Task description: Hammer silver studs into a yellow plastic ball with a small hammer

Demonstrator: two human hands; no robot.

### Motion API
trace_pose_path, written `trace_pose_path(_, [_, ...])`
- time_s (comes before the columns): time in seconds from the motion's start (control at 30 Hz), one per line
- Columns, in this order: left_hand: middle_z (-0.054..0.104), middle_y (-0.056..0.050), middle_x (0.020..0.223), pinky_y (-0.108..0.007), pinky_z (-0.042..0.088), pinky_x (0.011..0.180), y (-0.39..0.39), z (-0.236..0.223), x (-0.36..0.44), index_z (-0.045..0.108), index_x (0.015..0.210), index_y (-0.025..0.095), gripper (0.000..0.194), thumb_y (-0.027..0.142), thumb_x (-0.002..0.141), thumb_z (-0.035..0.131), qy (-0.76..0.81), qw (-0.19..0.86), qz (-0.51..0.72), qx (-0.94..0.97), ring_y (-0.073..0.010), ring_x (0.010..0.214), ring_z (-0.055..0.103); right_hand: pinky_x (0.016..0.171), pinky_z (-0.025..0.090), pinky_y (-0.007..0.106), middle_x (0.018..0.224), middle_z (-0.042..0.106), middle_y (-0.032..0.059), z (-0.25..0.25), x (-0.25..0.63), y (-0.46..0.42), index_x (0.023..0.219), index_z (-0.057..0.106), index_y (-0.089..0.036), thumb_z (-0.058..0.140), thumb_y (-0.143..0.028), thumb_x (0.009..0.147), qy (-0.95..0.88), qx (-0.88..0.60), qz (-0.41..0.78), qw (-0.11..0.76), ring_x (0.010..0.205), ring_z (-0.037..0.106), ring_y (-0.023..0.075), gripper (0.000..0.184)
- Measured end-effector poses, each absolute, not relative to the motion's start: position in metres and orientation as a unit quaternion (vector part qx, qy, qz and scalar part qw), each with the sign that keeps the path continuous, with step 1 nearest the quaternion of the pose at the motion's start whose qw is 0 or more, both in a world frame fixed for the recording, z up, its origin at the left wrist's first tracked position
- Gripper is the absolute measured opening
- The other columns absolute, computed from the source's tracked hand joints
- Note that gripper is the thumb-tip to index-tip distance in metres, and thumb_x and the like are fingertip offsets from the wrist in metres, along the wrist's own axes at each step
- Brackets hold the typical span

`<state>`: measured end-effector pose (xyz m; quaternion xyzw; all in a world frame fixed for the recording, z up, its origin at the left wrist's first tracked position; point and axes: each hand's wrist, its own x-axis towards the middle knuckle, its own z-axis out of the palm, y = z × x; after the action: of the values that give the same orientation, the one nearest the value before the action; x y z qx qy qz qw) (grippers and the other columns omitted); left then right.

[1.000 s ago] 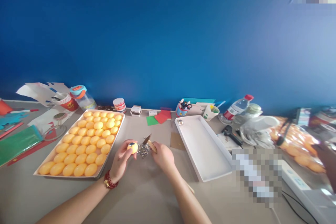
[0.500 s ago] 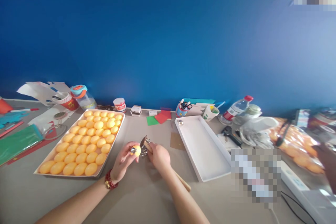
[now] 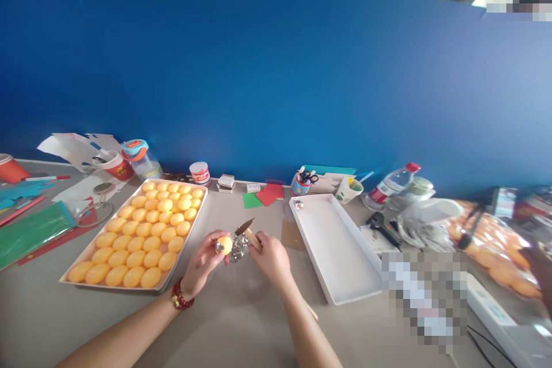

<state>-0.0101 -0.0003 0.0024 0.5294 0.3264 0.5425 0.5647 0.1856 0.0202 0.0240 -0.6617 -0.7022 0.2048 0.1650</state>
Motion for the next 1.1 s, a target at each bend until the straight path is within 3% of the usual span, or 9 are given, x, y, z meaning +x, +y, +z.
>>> trace_pose_path(0.07, [0.061, -0.006, 0.094, -0.033, 0.053, 0.069, 0.001, 0.001, -0.009, 0.057, 0.117, 0.019, 0.032, 0.029, 0.087, 0.060, 0.332, 0.573, 0.543, 0.517, -0.0156, 0.070, 0.061, 0.051, 0.027, 0.021, 0.062, 0.055, -0.0027, 0.031, 0.191, 0.019, 0.071, 0.055, -0.021, 0.057, -0.026, 0.079, -0.702, -0.646, 0.230, 0.191, 0.057, 0.048, 0.0125, 0.010])
trace_pose_path(0.23, [0.062, -0.007, 0.099, -0.033, 0.053, 0.071, 0.001, -0.004, -0.008, 0.056, 0.119, 0.019, 0.034, 0.029, 0.087, 0.060, 0.317, 0.589, 0.542, 0.508, -0.0164, 0.072, 0.061, 0.042, 0.031, 0.021, 0.061, 0.055, -0.0044, 0.038, 0.196, 0.015, 0.079, 0.060, -0.019, 0.058, -0.028, 0.077, -0.621, -0.579, 0.435, 0.300, 0.044, 0.044, 0.0098, 0.010])
trace_pose_path(0.47, [0.061, -0.006, 0.100, -0.031, 0.053, 0.069, -0.002, -0.002, -0.006, 0.059, 0.117, 0.021, 0.031, 0.027, 0.087, 0.061, 0.308, 0.615, 0.527, 0.499, -0.0155, 0.073, 0.061, 0.036, 0.024, 0.019, 0.046, 0.046, -0.0108, 0.039, 0.192, 0.012, 0.079, 0.057, -0.018, 0.073, -0.034, 0.071, -0.518, -0.497, 0.597, 0.358, 0.033, 0.034, 0.0055, 0.024])
trace_pose_path(0.73, [0.062, -0.012, 0.115, -0.037, 0.055, 0.072, -0.005, 0.004, -0.004, 0.060, 0.116, 0.022, 0.031, 0.028, 0.086, 0.063, 0.278, 0.645, 0.508, 0.499, -0.0204, 0.080, 0.064, 0.036, 0.025, 0.020, 0.066, 0.065, -0.0025, 0.039, 0.185, 0.007, 0.080, 0.058, -0.017, 0.077, -0.043, 0.069, -0.464, -0.438, 0.676, 0.368, 0.033, 0.034, 0.0027, 0.034])
trace_pose_path(0.93, [0.065, -0.011, 0.112, -0.038, 0.056, 0.076, -0.007, 0.007, -0.004, 0.059, 0.117, 0.022, 0.031, 0.027, 0.086, 0.063, 0.277, 0.638, 0.514, 0.502, -0.0201, 0.081, 0.065, 0.037, 0.023, 0.019, 0.055, 0.057, -0.0062, 0.038, 0.181, 0.007, 0.082, 0.059, -0.016, 0.081, -0.041, 0.065, -0.434, -0.414, 0.706, 0.378, 0.034, 0.034, 0.0030, 0.037])
trace_pose_path(1.1, [0.066, -0.011, 0.112, -0.038, 0.056, 0.075, -0.007, 0.010, -0.005, 0.059, 0.116, 0.022, 0.031, 0.029, 0.086, 0.063, 0.277, 0.633, 0.522, 0.501, -0.0211, 0.081, 0.065, 0.038, 0.022, 0.019, 0.057, 0.060, -0.0045, 0.036, 0.181, 0.006, 0.087, 0.061, -0.016, 0.080, -0.039, 0.068, -0.430, -0.400, 0.713, 0.384, 0.036, 0.032, 0.0029, 0.035])
